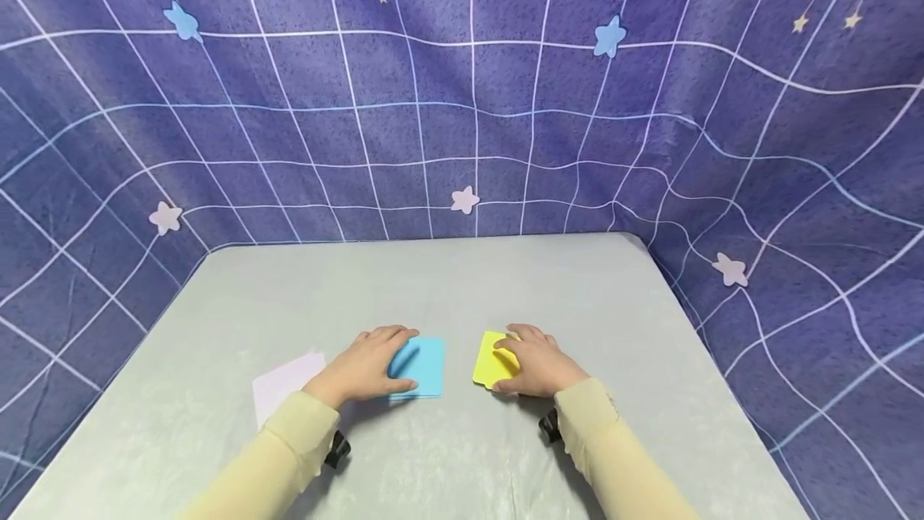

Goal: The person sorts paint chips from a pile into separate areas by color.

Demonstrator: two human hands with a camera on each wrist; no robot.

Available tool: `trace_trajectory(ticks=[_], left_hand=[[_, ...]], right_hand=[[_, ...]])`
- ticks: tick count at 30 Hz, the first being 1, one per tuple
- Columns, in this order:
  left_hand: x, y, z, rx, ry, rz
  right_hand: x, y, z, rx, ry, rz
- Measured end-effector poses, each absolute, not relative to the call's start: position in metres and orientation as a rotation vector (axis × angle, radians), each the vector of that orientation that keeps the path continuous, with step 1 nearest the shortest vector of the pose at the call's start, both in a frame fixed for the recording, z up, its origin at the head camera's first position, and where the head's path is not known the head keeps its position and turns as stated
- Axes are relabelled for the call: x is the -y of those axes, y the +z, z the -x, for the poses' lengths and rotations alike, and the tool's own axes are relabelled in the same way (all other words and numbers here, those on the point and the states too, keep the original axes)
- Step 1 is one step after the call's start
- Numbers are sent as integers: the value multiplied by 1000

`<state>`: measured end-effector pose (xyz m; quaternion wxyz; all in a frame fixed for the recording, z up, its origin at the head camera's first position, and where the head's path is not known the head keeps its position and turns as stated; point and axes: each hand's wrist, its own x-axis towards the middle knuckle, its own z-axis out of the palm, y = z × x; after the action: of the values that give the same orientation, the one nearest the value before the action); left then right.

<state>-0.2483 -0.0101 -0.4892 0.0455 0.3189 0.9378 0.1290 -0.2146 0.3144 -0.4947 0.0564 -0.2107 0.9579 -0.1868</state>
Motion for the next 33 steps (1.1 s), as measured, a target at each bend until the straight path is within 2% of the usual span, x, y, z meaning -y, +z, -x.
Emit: trace_trajectory(ticks=[14,33], left_hand=[[39,-496,255,-2882,396,-857],[61,-509,245,-2856,361,-861]], right_hand=[[-239,-486,239,-2870,-617,846],[-186,-504,247,-2789,-497,876]])
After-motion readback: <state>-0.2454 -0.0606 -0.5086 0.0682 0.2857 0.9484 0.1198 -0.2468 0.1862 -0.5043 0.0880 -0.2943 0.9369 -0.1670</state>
